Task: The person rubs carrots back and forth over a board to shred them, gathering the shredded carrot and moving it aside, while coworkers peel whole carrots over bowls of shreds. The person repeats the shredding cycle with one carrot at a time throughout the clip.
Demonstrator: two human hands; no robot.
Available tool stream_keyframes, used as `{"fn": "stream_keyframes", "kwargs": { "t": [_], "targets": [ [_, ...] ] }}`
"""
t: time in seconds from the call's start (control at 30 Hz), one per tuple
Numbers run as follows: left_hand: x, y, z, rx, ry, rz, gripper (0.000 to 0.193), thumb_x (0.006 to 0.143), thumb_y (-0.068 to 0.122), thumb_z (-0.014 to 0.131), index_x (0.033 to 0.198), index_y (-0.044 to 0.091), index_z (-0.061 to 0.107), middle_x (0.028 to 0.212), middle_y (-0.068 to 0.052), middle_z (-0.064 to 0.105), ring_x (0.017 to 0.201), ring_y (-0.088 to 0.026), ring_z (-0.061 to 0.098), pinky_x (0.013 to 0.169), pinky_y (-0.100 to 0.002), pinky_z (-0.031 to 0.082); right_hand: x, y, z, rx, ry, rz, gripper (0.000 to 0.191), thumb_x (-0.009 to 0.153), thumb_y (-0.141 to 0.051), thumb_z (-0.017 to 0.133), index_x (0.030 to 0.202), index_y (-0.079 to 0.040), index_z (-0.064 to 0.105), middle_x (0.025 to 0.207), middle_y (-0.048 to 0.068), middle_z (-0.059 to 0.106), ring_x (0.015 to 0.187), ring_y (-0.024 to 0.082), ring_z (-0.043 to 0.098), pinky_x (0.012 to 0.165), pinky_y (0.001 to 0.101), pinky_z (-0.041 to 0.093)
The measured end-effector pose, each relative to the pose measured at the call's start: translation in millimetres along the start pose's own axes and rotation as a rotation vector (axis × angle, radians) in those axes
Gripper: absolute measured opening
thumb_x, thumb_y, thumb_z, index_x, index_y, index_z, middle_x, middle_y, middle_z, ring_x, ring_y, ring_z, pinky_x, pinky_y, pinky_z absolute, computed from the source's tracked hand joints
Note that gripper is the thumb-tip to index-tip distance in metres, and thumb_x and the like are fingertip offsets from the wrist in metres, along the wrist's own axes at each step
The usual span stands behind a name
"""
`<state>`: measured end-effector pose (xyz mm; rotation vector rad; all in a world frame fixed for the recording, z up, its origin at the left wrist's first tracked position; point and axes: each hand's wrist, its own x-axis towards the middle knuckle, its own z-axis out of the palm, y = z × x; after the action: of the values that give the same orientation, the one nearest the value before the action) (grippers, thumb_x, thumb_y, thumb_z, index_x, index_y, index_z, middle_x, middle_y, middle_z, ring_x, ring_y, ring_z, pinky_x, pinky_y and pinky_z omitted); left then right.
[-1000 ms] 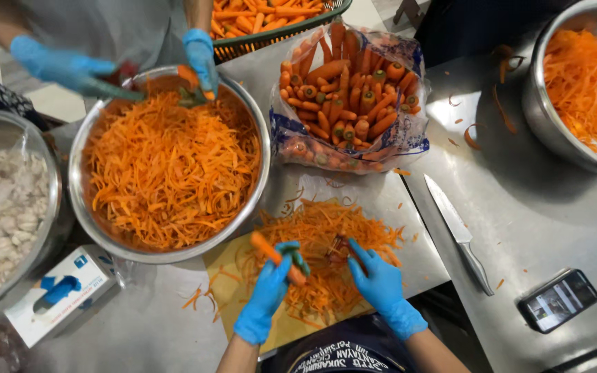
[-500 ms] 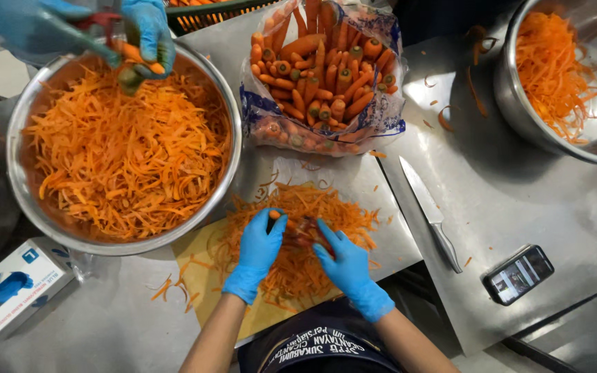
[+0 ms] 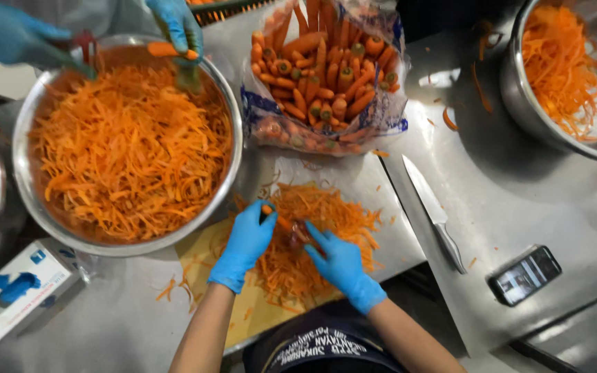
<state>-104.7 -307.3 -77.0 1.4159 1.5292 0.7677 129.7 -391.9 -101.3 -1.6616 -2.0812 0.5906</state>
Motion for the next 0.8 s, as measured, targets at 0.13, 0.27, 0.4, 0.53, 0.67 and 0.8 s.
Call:
{"fn": "stream_keyframes", "kwargs": {
  "t": [0.13, 0.27, 0.4, 0.53, 0.67, 0.8],
  "targets": [
    [2.2, 4.0, -16.9, 0.096, -0.051, 0.082, 0.022, 0.089, 0.017, 0.071, 0.104, 0.001, 0.067, 0.092, -0.018, 0.073, 0.082, -0.034, 0.071, 0.073, -0.042, 0.056, -0.6, -4.6, 2.2, 0.011, 0.021, 0.035, 0.054, 0.088, -0.038, 0.07, 0.14, -0.024, 0.062, 0.085, 0.01, 0.068, 0.068, 0.032, 0.069, 0.055, 0.045, 0.054],
    [-4.5, 7.7, -25.4, 0.155, -0.156, 0.063, 0.021, 0.09, 0.018, 0.068, 0.105, 0.003, 0.068, 0.095, -0.018, 0.074, 0.087, -0.036, 0.072, 0.077, -0.044, 0.056, 3.2, -5.6, -2.5, 0.015, 0.037, -0.023, 0.053, 0.093, -0.038, 0.07, 0.143, -0.024, 0.061, 0.086, 0.011, 0.066, 0.067, 0.033, 0.067, 0.056, 0.0456, 0.052],
    [-5.9, 8.7, -33.2, 0.23, -0.184, 0.115, 0.022, 0.09, 0.017, 0.068, 0.107, 0.004, 0.068, 0.1, -0.019, 0.073, 0.092, -0.039, 0.07, 0.078, -0.045, 0.056, 7.8, -2.6, -8.4, -0.03, -0.097, 0.055, 0.053, 0.088, -0.039, 0.071, 0.139, -0.027, 0.063, 0.082, 0.009, 0.067, 0.063, 0.032, 0.068, 0.05, 0.0465, 0.051],
    [-9.4, 8.2, -42.1, 0.272, -0.224, 0.123, 0.023, 0.09, 0.017, 0.067, 0.11, 0.006, 0.067, 0.103, -0.018, 0.073, 0.095, -0.038, 0.07, 0.081, -0.045, 0.056, 10.7, -2.9, -10.9, 0.011, 0.041, -0.119, 0.052, 0.09, -0.038, 0.072, 0.139, -0.026, 0.063, 0.077, 0.01, 0.063, 0.059, 0.032, 0.063, 0.052, 0.0454, 0.05],
    [-16.1, 7.9, -50.1, 0.352, -0.24, 0.139, 0.021, 0.09, 0.015, 0.067, 0.109, 0.006, 0.066, 0.109, -0.017, 0.071, 0.101, -0.04, 0.067, 0.083, -0.047, 0.054, 15.1, -3.9, -17.7, -0.042, -0.072, -0.134, 0.05, 0.088, -0.036, 0.073, 0.136, -0.025, 0.065, 0.077, 0.008, 0.065, 0.059, 0.032, 0.063, 0.051, 0.0467, 0.048],
    [-24.4, 5.3, -55.1, 0.336, -0.235, 0.127, 0.021, 0.09, 0.014, 0.066, 0.109, 0.006, 0.064, 0.112, -0.016, 0.069, 0.103, -0.04, 0.066, 0.083, -0.047, 0.054, 22.3, -8.8, -22.2, -0.029, -0.009, -0.137, 0.053, 0.085, -0.035, 0.073, 0.137, -0.025, 0.066, 0.073, 0.011, 0.062, 0.057, 0.033, 0.061, 0.05, 0.0466, 0.048]
  ]
}}
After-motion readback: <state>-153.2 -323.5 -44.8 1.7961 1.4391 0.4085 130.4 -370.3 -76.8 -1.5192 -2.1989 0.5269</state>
